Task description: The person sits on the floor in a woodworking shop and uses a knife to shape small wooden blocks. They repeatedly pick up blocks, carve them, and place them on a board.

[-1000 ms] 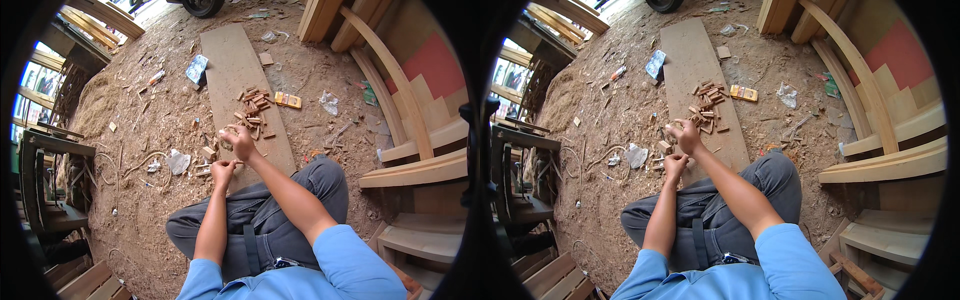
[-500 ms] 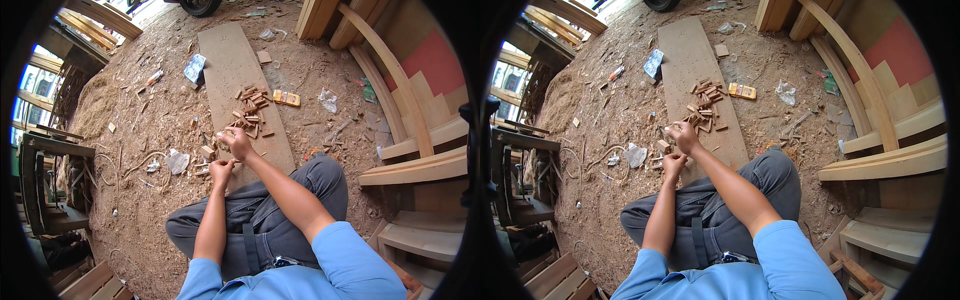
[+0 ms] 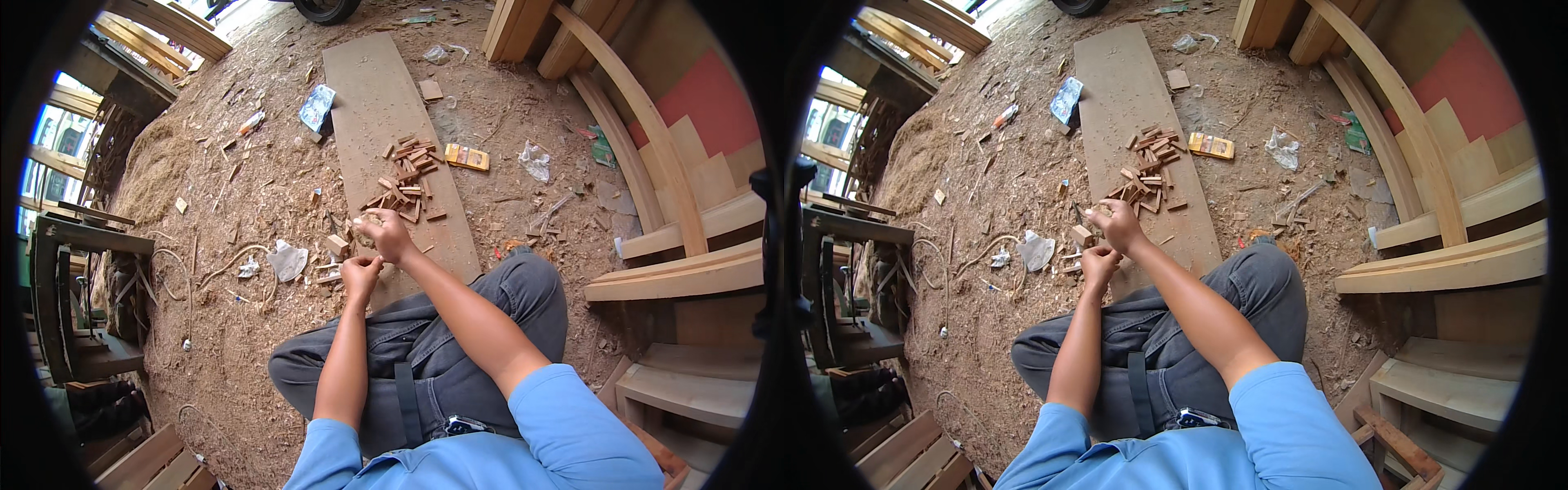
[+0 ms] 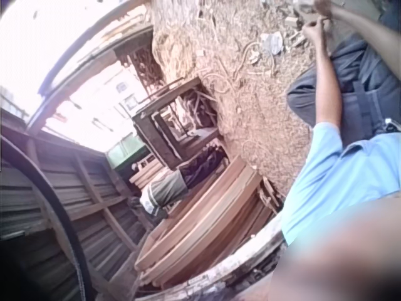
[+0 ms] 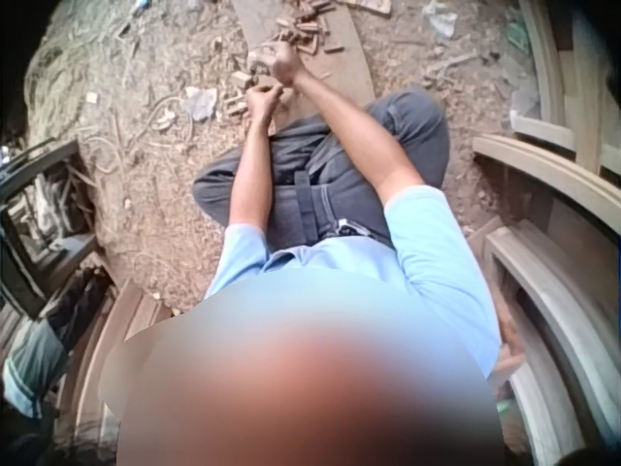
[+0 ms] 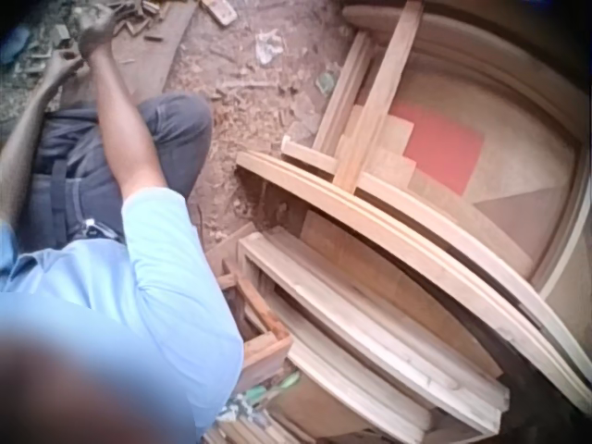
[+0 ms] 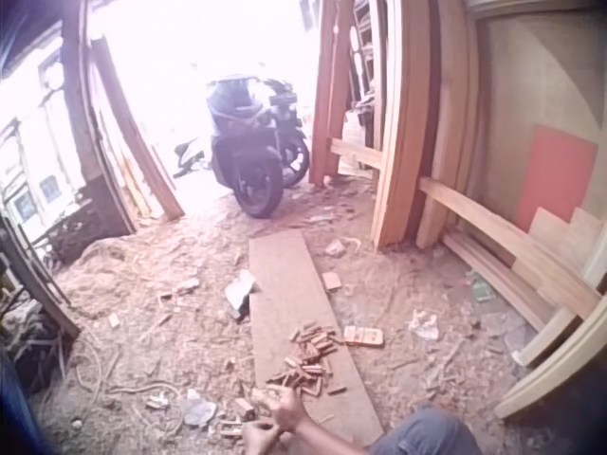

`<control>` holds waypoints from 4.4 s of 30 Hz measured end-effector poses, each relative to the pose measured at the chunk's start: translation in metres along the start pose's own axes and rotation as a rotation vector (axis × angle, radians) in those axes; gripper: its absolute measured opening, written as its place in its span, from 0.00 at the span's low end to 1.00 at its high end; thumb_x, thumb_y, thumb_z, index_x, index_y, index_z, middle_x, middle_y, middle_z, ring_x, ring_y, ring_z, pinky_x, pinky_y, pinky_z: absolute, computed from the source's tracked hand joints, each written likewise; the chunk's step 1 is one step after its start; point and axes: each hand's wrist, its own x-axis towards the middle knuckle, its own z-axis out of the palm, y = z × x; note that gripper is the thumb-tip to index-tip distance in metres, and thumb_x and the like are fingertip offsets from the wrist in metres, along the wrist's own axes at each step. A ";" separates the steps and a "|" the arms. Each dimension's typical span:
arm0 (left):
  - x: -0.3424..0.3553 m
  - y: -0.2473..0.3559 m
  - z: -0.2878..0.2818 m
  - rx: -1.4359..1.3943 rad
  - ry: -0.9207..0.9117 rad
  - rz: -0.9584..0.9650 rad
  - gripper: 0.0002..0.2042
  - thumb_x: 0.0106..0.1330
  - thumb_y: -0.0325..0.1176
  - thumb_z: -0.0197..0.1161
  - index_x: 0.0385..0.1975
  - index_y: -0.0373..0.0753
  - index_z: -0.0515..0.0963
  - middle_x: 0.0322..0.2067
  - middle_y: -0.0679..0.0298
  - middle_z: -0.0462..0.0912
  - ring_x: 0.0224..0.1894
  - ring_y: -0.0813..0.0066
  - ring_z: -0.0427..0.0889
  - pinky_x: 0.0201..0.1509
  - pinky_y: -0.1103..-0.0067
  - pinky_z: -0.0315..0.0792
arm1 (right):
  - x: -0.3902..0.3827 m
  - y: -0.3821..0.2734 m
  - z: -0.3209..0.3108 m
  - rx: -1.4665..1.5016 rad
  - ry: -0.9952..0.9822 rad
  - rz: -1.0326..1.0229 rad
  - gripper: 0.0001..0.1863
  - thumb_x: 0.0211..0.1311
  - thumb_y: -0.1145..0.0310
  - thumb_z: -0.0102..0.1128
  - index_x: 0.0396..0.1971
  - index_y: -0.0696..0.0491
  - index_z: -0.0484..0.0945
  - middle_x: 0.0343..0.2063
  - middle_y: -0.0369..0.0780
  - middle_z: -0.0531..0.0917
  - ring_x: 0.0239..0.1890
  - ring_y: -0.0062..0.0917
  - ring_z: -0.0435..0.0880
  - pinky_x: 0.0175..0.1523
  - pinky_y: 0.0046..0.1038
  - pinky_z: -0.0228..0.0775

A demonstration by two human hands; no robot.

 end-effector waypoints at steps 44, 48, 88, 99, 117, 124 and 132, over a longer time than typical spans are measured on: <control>0.003 -0.011 0.007 -0.148 -0.053 -0.134 0.12 0.59 0.36 0.71 0.25 0.30 0.86 0.17 0.61 0.84 0.19 0.79 0.80 0.26 0.79 0.73 | -0.012 -0.017 0.002 0.128 0.001 0.016 0.24 0.59 0.65 0.62 0.48 0.71 0.75 0.33 0.42 0.86 0.36 0.18 0.82 0.42 0.20 0.72; 0.002 -0.009 0.006 -0.136 -0.035 -0.096 0.13 0.59 0.36 0.72 0.25 0.30 0.86 0.18 0.61 0.84 0.19 0.79 0.80 0.26 0.79 0.73 | -0.013 -0.018 0.001 0.194 -0.011 -0.086 0.23 0.60 0.65 0.63 0.46 0.70 0.76 0.33 0.42 0.86 0.35 0.18 0.82 0.42 0.20 0.73; -0.006 -0.001 0.004 -0.032 0.016 0.021 0.13 0.56 0.38 0.74 0.25 0.32 0.86 0.19 0.58 0.85 0.20 0.75 0.82 0.30 0.76 0.75 | -0.009 -0.017 -0.001 -0.035 0.039 -0.057 0.31 0.61 0.62 0.63 0.53 0.74 0.72 0.34 0.50 0.87 0.38 0.27 0.87 0.46 0.25 0.76; -0.002 -0.006 0.004 -0.009 0.023 0.031 0.15 0.56 0.40 0.74 0.25 0.32 0.86 0.18 0.59 0.85 0.20 0.76 0.82 0.28 0.77 0.74 | -0.014 -0.024 -0.002 0.303 0.000 -0.122 0.26 0.60 0.65 0.62 0.49 0.72 0.75 0.34 0.45 0.87 0.38 0.22 0.84 0.45 0.22 0.75; -0.002 -0.007 0.005 -0.008 0.001 0.005 0.12 0.56 0.38 0.72 0.25 0.32 0.87 0.20 0.58 0.86 0.22 0.73 0.85 0.32 0.75 0.76 | -0.014 -0.014 -0.002 0.272 -0.035 -0.080 0.28 0.60 0.63 0.63 0.52 0.71 0.74 0.35 0.47 0.86 0.40 0.24 0.85 0.45 0.23 0.76; -0.001 -0.007 0.005 -0.038 0.003 0.006 0.13 0.56 0.39 0.73 0.25 0.33 0.87 0.20 0.60 0.86 0.22 0.75 0.84 0.31 0.77 0.75 | -0.013 -0.018 -0.002 0.272 -0.026 -0.040 0.30 0.60 0.60 0.64 0.52 0.73 0.73 0.33 0.49 0.87 0.40 0.27 0.86 0.49 0.26 0.75; -0.006 0.003 0.001 -0.003 0.018 0.007 0.12 0.56 0.37 0.74 0.24 0.32 0.87 0.20 0.58 0.86 0.22 0.73 0.84 0.32 0.76 0.76 | -0.011 -0.012 -0.001 0.238 -0.017 -0.033 0.25 0.60 0.65 0.62 0.49 0.71 0.75 0.35 0.47 0.87 0.40 0.22 0.84 0.46 0.21 0.74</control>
